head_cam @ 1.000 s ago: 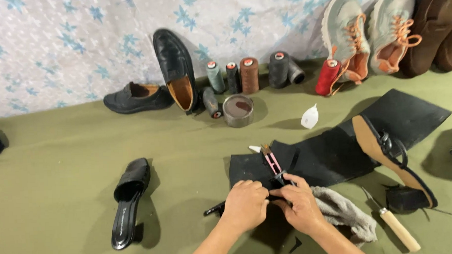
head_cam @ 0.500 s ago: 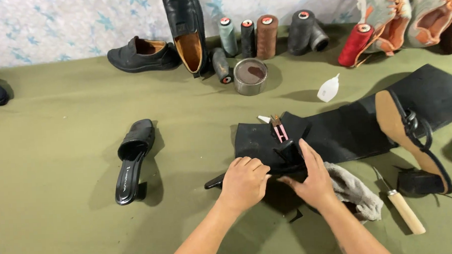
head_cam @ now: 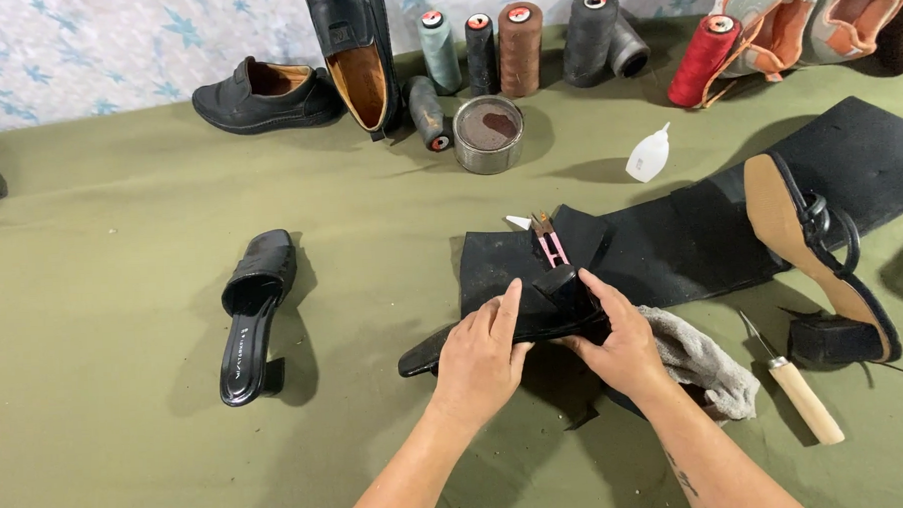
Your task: The person applies glue from a white bottle to the sole of a black high-heeled shoe and presses a black sole piece onto it. They repeat the process on the other shoe, using a cloth to wipe excess glue and ensure the pieces adhere properly.
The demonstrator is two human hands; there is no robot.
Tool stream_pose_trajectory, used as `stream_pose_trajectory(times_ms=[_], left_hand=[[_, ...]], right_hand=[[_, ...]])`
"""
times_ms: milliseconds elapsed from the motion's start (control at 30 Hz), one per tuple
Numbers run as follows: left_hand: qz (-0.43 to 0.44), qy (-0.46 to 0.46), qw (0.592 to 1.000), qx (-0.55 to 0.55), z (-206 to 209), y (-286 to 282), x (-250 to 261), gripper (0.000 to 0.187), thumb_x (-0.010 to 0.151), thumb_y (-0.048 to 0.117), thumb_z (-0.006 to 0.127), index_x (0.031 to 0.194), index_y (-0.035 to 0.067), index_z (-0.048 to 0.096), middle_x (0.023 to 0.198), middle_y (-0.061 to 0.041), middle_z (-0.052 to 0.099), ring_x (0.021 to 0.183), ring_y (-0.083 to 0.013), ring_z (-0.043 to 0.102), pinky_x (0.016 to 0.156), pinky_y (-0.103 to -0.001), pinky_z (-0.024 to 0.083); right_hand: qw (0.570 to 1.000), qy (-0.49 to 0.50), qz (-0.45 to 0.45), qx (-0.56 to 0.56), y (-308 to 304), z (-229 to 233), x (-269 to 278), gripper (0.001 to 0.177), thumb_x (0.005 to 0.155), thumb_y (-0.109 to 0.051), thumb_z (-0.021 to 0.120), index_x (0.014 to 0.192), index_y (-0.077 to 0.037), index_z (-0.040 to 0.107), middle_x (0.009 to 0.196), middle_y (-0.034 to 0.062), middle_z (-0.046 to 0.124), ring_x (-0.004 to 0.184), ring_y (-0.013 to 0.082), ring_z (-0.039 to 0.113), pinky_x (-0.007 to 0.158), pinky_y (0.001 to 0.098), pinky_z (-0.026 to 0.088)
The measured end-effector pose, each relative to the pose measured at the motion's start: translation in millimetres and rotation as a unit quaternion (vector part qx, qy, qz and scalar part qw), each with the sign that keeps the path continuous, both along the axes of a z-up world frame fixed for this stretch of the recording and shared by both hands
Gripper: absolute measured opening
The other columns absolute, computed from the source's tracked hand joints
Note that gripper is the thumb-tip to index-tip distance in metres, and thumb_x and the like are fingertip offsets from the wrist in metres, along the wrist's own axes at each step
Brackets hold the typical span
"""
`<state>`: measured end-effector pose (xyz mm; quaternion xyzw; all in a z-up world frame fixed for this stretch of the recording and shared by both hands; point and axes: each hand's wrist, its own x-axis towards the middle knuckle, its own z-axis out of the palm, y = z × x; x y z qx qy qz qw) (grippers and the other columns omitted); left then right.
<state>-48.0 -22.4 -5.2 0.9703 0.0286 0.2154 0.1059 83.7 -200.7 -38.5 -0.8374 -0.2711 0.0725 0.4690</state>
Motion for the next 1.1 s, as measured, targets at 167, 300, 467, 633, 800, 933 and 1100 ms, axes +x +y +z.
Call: stream_pose_trajectory(times_ms=[167,300,467,633,800,933,1100], left_hand=[[-0.014,0.046,0.999,0.001,-2,0,0,0.087,0.085,0.026,0.078,0.158,0.003,0.036,0.116,-0.021,0.064,0.105,-0.0376,0.068,0.088,-0.045,0.057],[-0.016,0.052,0.998,0.042,-28,2,0,0.061,0.089,0.038,0.072,0.143,0.011,0.057,0.113,-0.012,0.065,0.109,-0.0315,0.066,0.090,-0.043,0.054],[-0.023,0.011,0.997,0.075,-73,10,1,0.039,0.088,0.036,0.071,0.123,0.020,0.068,0.108,-0.006,0.066,0.107,-0.0268,0.066,0.087,-0.041,0.053],[-0.035,-0.026,0.994,0.101,-75,14,0,0.031,0.086,0.038,0.071,0.113,0.023,0.068,0.102,-0.003,0.065,0.105,-0.0243,0.066,0.084,-0.038,0.053],[-0.036,0.028,0.998,0.049,-46,18,7,0.022,0.087,0.032,0.070,0.105,0.019,0.075,0.098,-0.004,0.071,0.102,-0.0241,0.070,0.087,-0.039,0.053],[-0.040,0.048,0.997,0.041,-42,17,7,0.022,0.088,0.030,0.070,0.107,0.019,0.075,0.098,-0.005,0.072,0.102,-0.0243,0.070,0.088,-0.038,0.052],[-0.056,0.007,0.997,0.052,-42,18,2,0.022,0.088,0.028,0.071,0.107,0.017,0.075,0.096,-0.005,0.070,0.099,-0.0237,0.069,0.085,-0.037,0.053]], right_hand=[[1.000,0.017,-0.003,0.001,-1,4,-2,0.095,0.071,-0.016,0.093,0.156,-0.018,0.050,0.142,0.0170,0.059,0.137,0.0390,0.053,0.115,0.0559,0.041],[1.000,-0.002,0.013,0.000,-2,1,0,0.095,0.072,-0.020,0.093,0.156,-0.018,0.048,0.139,0.0149,0.060,0.132,0.0376,0.057,0.111,0.0542,0.045],[0.997,-0.041,0.044,-0.045,-2,3,1,0.107,0.063,-0.026,0.097,0.157,-0.023,0.046,0.140,0.0110,0.057,0.130,0.0353,0.058,0.108,0.0526,0.049],[0.990,-0.107,0.079,-0.054,1,3,-3,0.098,0.066,-0.021,0.094,0.153,-0.026,0.051,0.149,0.0089,0.050,0.127,0.0371,0.060,0.106,0.0535,0.052],[0.981,-0.141,0.127,0.036,0,-2,-6,0.039,0.082,-0.014,0.078,0.118,-0.028,0.079,0.165,0.0157,0.036,0.136,0.0428,0.051,0.105,0.0513,0.049],[0.981,-0.144,0.120,0.059,0,-15,-2,0.028,0.085,-0.014,0.078,0.110,-0.025,0.082,0.164,0.0181,0.038,0.139,0.0409,0.049,0.107,0.0503,0.047],[0.972,-0.183,0.107,0.096,3,-22,-5,0.022,0.085,-0.016,0.079,0.105,-0.022,0.084,0.161,0.0201,0.044,0.139,0.0407,0.051,0.108,0.0486,0.046]])
